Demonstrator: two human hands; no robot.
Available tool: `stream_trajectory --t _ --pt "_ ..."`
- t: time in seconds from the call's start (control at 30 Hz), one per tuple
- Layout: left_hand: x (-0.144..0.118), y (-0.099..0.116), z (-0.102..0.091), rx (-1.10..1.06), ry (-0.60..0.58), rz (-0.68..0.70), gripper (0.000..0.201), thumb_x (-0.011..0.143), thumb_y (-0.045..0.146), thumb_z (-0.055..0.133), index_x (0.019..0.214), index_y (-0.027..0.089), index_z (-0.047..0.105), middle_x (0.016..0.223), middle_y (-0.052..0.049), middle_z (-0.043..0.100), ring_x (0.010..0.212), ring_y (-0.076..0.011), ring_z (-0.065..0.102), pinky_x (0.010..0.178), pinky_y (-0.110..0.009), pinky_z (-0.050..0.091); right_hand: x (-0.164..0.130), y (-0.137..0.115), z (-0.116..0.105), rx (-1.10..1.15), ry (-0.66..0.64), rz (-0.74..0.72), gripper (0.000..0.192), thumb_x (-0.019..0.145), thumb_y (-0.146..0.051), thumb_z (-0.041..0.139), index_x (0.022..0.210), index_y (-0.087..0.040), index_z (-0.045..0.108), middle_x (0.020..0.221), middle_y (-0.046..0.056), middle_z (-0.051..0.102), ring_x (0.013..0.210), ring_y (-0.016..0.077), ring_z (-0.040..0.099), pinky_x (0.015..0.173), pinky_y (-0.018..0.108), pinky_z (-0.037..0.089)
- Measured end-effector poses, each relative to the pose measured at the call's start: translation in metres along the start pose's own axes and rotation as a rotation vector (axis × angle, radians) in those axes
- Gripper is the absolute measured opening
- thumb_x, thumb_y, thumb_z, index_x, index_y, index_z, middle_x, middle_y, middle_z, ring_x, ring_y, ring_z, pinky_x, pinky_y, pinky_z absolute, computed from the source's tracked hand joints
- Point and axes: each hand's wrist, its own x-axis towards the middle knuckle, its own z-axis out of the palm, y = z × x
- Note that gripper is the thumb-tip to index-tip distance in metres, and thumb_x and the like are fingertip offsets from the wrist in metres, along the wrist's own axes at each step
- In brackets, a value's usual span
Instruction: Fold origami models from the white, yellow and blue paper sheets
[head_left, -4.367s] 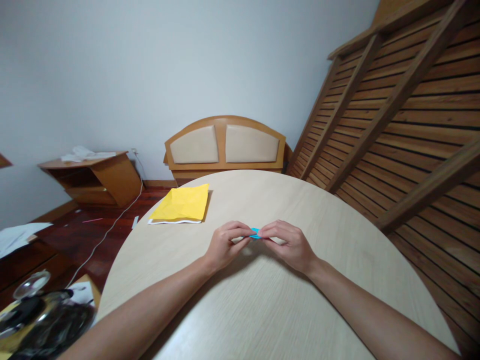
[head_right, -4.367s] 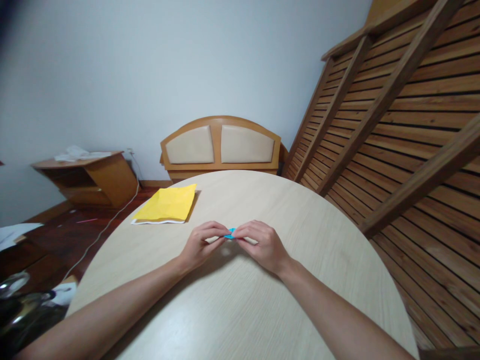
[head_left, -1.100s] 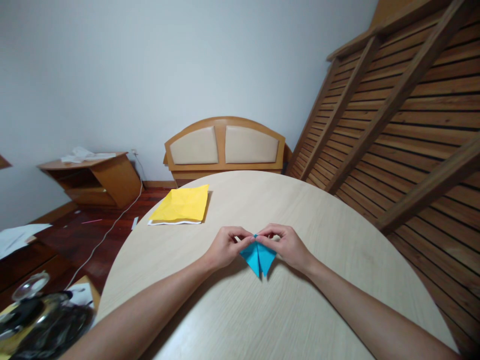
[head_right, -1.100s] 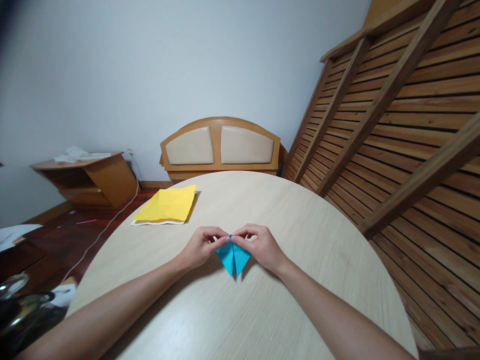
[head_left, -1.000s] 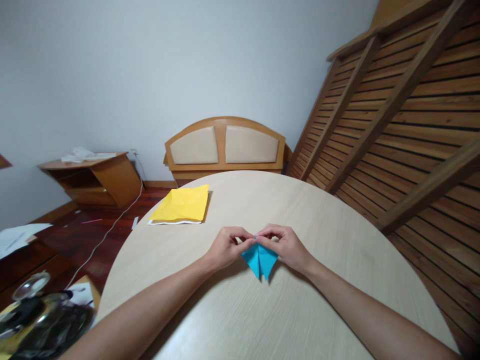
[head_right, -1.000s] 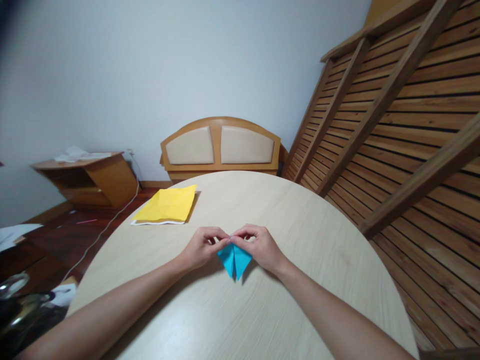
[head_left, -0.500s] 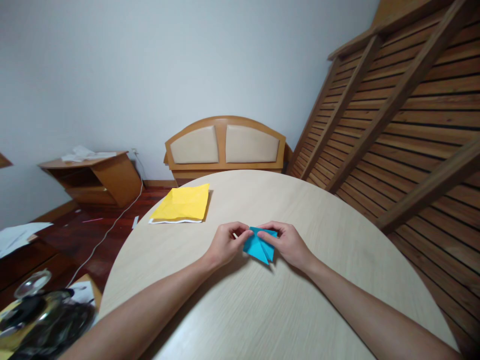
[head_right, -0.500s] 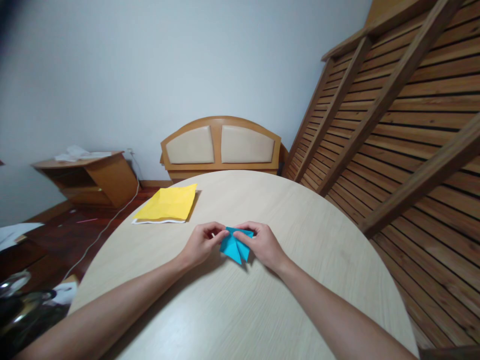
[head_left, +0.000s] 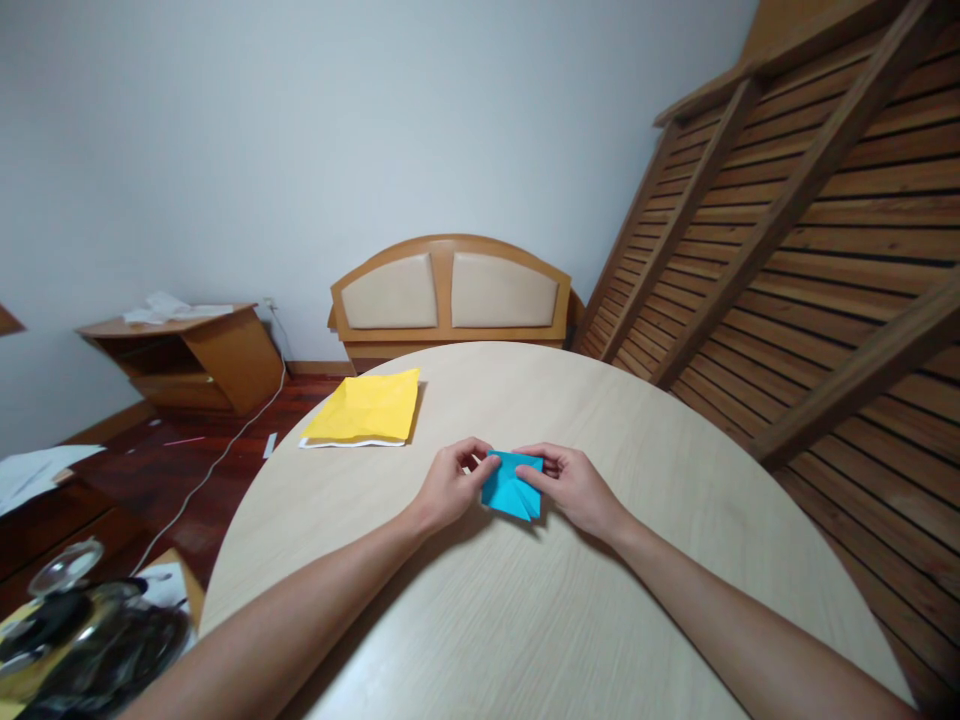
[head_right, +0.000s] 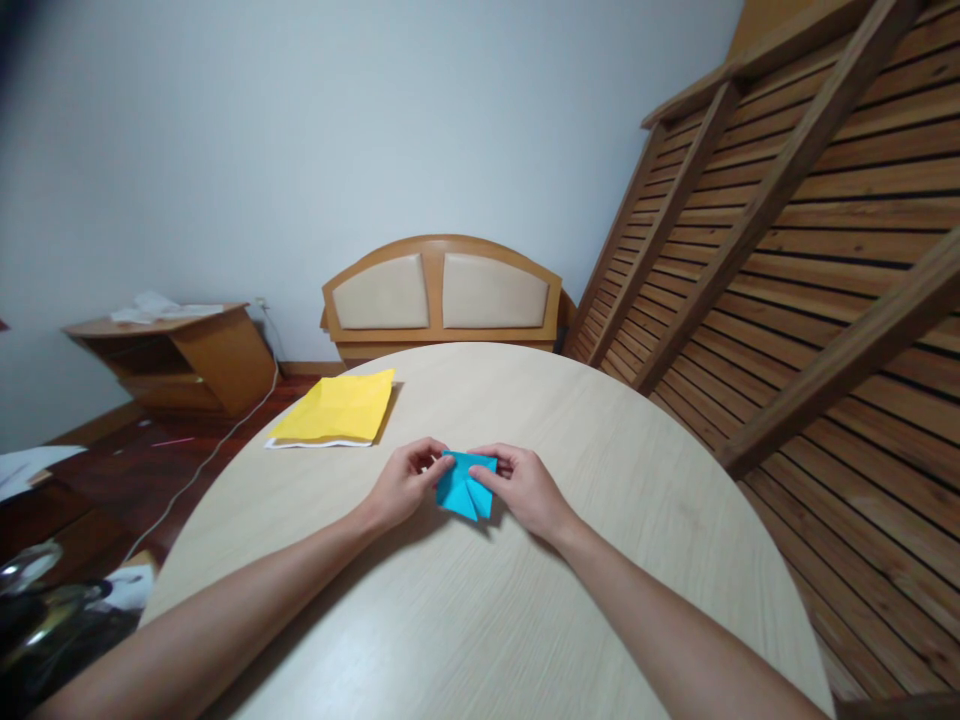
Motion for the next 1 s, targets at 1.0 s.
stream_trajectory --t 1.0 --pt "0.005 -0.014 -0.002 -0.036 -0.056 -0.212 0.033 0.078 0.038 0.071 0.098 0.011 0.073 0.073 -0.005 0.069 0.06 -0.0139 0.057 0.056 -0.024 0.042 -0.003 -0.013 -0.02 -0.475 -0.116 -0.26 0.025 0.096 -0.038 0.059 0.093 -0.022 0.077 0.088 0.006 0.069 0.081 0.0191 0.063 0.073 0.032 0.05"
